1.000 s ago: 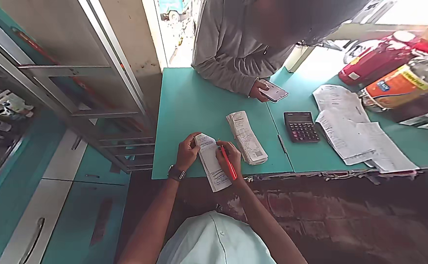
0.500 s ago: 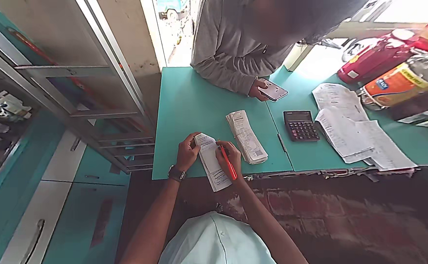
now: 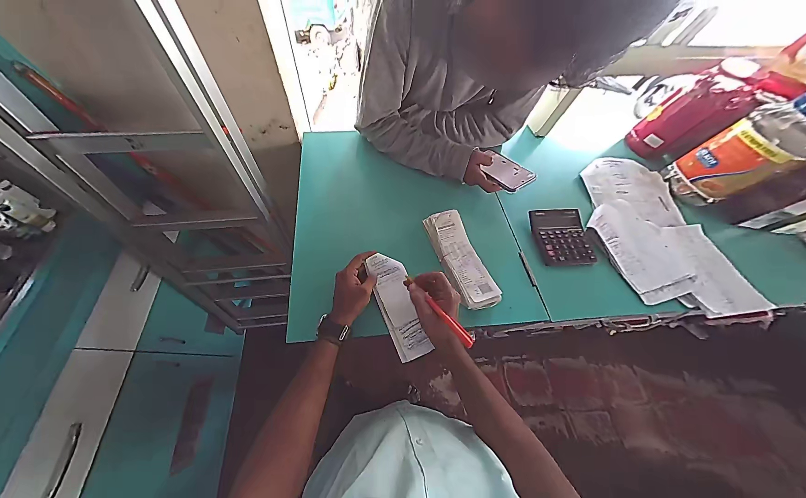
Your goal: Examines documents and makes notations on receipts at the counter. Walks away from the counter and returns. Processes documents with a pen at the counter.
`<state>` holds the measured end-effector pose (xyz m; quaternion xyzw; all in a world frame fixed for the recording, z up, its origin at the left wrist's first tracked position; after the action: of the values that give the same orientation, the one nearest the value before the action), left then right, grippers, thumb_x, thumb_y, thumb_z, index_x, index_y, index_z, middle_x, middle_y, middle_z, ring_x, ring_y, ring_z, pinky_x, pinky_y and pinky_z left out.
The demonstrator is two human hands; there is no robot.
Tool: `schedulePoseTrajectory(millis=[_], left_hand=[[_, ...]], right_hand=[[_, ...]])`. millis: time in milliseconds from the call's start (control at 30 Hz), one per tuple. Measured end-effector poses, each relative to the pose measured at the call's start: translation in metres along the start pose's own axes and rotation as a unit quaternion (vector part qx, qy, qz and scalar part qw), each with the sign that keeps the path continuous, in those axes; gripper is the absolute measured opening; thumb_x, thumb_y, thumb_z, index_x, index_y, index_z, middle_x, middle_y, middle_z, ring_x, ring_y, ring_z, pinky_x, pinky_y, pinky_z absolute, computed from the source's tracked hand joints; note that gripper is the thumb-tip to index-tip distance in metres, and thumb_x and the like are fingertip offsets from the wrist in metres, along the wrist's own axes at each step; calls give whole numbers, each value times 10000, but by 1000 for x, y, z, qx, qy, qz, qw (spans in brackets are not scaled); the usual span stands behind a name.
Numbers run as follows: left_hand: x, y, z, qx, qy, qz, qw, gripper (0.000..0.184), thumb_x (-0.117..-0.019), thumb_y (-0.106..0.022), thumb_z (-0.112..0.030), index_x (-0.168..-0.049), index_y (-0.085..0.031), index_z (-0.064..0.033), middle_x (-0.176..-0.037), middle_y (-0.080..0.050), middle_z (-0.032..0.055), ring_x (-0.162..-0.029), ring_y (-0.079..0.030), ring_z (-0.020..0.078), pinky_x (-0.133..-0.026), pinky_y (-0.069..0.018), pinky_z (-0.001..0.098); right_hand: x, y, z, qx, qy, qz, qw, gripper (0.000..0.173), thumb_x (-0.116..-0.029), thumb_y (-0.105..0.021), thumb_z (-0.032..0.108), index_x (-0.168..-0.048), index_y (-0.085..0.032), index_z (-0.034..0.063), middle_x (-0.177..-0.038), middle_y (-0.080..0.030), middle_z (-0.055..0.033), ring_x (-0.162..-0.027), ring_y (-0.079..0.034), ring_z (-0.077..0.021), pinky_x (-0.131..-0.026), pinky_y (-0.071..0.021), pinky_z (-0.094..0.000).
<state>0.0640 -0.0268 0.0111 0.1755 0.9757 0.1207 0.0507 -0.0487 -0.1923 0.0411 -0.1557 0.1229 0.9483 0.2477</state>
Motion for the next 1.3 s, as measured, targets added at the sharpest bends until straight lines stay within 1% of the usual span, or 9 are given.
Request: schedulePoseTrajectory(millis=[167, 267, 400, 467, 567, 800, 1067, 1167, 1300], left_hand=[[1, 0, -1, -16, -2, 0, 1000, 415, -939, -604, -59, -1354, -618, -49, -1044, -741, 129, -919, -721, 170, -854, -590, 370], [1, 1, 0, -26, -3, 1, 1000, 412, -942, -607, -60, -1353, -622, -65, -1030, -746, 119, -915, -721, 168, -857, -586, 371], [1, -1, 0, -31, -15, 6, 999, 411, -941, -611, -39, -1350, -626, -73, -1051, -749, 121, -946, -727, 177, -885, -589, 389], [1, 0, 2, -32, -9, 1, 999, 408, -939, -624, -47, -1345, -631, -81, -1023, -744, 117, -910, -718, 179, -855, -587, 390], [1, -1, 1, -34, -2, 7, 999, 409, -940, -622, -54, -1348, -629, -82, -1022, -747, 113, -899, -721, 180, -841, -589, 392], [1, -2, 0, -30, -4, 11, 999, 407, -942, -615, -51, -1346, -633, -89, -1044, -746, 111, -927, -722, 174, -860, -589, 389], [1, 0, 1, -36, -15, 9, 999, 401, -944, -602, -58, -1344, -632, -71, -1062, -747, 121, -969, -720, 191, -897, -580, 401], [1, -3, -1, -33, -18, 15, 999, 403, -944, -600, -61, -1346, -631, -63, -1048, -745, 127, -953, -719, 193, -887, -578, 399], [0, -1, -4, -18, -24, 21, 999, 411, -942, -595, -33, -1352, -603, -12, -1072, -743, 142, -950, -730, 182, -869, -598, 373]], right_hand=[[9, -23, -6, 11, -11, 22, 1000, 75, -849, -722, 108, -824, -726, 37, -709, -712, -2, -608, -647, -25, -563, -538, -217], [10, -33, -10, 39, -27, 67, 997, 112, -885, -710, 147, -861, -753, 45, -715, -712, -4, -609, -641, -30, -572, -539, -220], [11, -24, -7, 145, -12, -3, 989, 121, -877, -672, 135, -837, -736, 40, -701, -675, -34, -606, -622, -86, -569, -516, -265], [12, -28, -8, 138, 4, 26, 990, 148, -895, -675, 158, -841, -756, 47, -698, -686, -31, -596, -623, -83, -562, -519, -268], [13, -24, -6, 155, 10, 5, 988, 149, -868, -666, 130, -753, -702, 42, -661, -653, -41, -586, -617, -104, -550, -508, -286], [10, -21, -7, 163, 0, -19, 986, 141, -869, -675, 132, -778, -720, 34, -666, -665, -42, -585, -621, -100, -551, -510, -279], [11, -29, -8, 149, 0, 26, 988, 160, -875, -670, 170, -819, -755, 48, -694, -690, -47, -596, -631, -123, -562, -519, -321], [9, -20, -8, 155, -30, -27, 987, 129, -853, -668, 121, -765, -708, 35, -679, -664, -43, -611, -620, -101, -576, -502, -291], [-1, -24, -5, 46, -60, -22, 997, 105, -882, -723, 146, -858, -741, 46, -783, -730, -13, -681, -663, -45, -631, -545, -230]])
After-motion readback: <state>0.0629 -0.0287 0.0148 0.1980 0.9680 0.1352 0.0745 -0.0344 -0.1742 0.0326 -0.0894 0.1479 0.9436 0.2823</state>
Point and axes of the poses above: each hand's wrist, its own x-axis away from the middle knuckle, its own y-axis out of the back of the hand, z = x × y, the point moved 7 cm from there along -x, towards the middle knuckle
